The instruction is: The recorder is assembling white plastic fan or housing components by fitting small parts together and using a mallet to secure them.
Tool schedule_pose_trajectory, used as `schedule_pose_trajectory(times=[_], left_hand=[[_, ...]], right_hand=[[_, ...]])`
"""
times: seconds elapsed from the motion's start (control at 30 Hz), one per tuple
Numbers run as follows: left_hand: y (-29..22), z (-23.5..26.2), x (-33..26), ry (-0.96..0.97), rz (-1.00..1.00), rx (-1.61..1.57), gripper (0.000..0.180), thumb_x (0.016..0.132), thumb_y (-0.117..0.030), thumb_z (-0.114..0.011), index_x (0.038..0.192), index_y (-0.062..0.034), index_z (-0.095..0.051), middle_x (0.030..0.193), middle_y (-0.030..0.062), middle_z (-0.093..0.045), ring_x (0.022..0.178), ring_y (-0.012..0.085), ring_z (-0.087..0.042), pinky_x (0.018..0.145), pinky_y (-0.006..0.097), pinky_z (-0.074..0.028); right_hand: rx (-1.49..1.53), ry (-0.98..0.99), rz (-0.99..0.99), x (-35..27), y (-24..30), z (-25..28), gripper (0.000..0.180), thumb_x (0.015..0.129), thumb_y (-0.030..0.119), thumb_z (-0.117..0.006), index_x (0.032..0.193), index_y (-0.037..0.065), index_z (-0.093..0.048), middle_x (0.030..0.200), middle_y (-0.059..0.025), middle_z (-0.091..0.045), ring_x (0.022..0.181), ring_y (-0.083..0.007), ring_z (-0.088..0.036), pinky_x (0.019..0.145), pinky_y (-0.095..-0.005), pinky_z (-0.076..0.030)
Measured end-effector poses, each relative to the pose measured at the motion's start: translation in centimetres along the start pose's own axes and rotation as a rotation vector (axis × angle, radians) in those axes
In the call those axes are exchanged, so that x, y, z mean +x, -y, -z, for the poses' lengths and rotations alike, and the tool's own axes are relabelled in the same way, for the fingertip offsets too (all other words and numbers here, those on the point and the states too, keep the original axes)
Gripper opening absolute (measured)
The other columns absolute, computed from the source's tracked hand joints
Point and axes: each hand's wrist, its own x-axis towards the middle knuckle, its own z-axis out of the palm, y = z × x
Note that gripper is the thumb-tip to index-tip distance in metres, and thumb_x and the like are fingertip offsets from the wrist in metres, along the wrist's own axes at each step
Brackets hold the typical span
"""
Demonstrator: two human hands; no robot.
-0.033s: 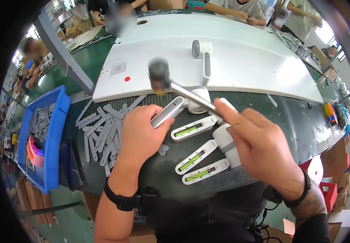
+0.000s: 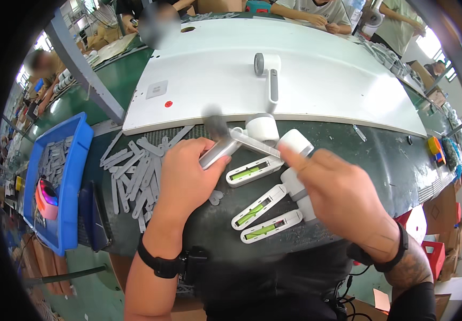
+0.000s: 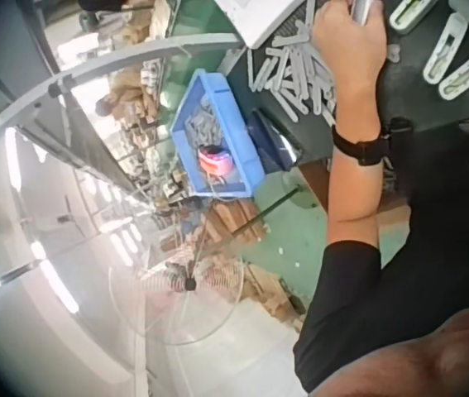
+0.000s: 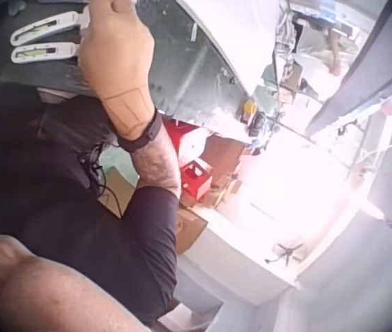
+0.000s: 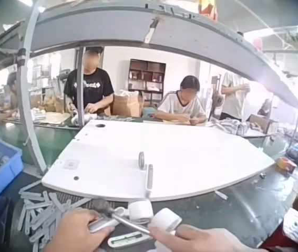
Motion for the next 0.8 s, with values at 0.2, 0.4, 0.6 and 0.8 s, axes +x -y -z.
schedule_pose_trajectory(times=[0.2, 0.4, 0.6, 0.8], left_hand=[[-0.2, 0.3, -0.1, -0.005, 0.009, 0.014, 0.027, 0.088, -0.019, -0.092, 0.104, 0.0006, -0.082, 0.093, 0.0174, -0.079, 0.082, 0.0314, -0.075, 0.075, 0.041, -0.057], [0.0, 0.1, -0.3, -0.054, -0.024, 0.065, 0.029, 0.088, -0.021, -0.093, 0.102, 0.0021, -0.081, 0.092, 0.0188, -0.078, 0.083, 0.0333, -0.075, 0.077, 0.043, -0.057], [-0.1, -0.1, 0.2, -0.028, 0.011, 0.079, 0.034, 0.087, -0.023, -0.093, 0.102, 0.0045, -0.081, 0.094, 0.0211, -0.079, 0.087, 0.0372, -0.075, 0.08, 0.044, -0.058], [-1.1, 1.0, -0.1, 0.008, 0.098, -0.065, 0.027, 0.093, -0.023, -0.088, 0.106, 0.0002, -0.084, 0.089, 0.0165, -0.08, 0.084, 0.0323, -0.075, 0.078, 0.045, -0.058]], right_hand=[[-0.106, 0.111, -0.021, 0.7, 0.7, 1.0, 0.06, 0.098, -0.003, -0.071, 0.156, 0.013, -0.07, 0.09, -0.0142, -0.061, 0.078, -0.0362, -0.065, 0.073, -0.0462, -0.056], [-0.216, 0.219, -0.019, 0.0, -0.1, 1.1, 0.06, 0.096, 0.001, -0.068, 0.154, 0.017, -0.071, 0.097, -0.0098, -0.07, 0.079, -0.0339, -0.074, 0.068, -0.0468, -0.063], [-0.122, 0.181, 0.01, -0.8, -1.1, -0.3, 0.059, 0.098, 0.004, -0.069, 0.155, 0.018, -0.069, 0.097, -0.0109, -0.071, 0.084, -0.0359, -0.075, 0.07, -0.0469, -0.062], [0.194, -0.037, -0.106, -2.4, -2.5, 1.1, 0.058, 0.101, -0.001, -0.069, 0.158, 0.01, -0.068, 0.1, -0.0157, -0.073, 0.086, -0.0326, -0.071, 0.084, -0.0387, -0.06]])
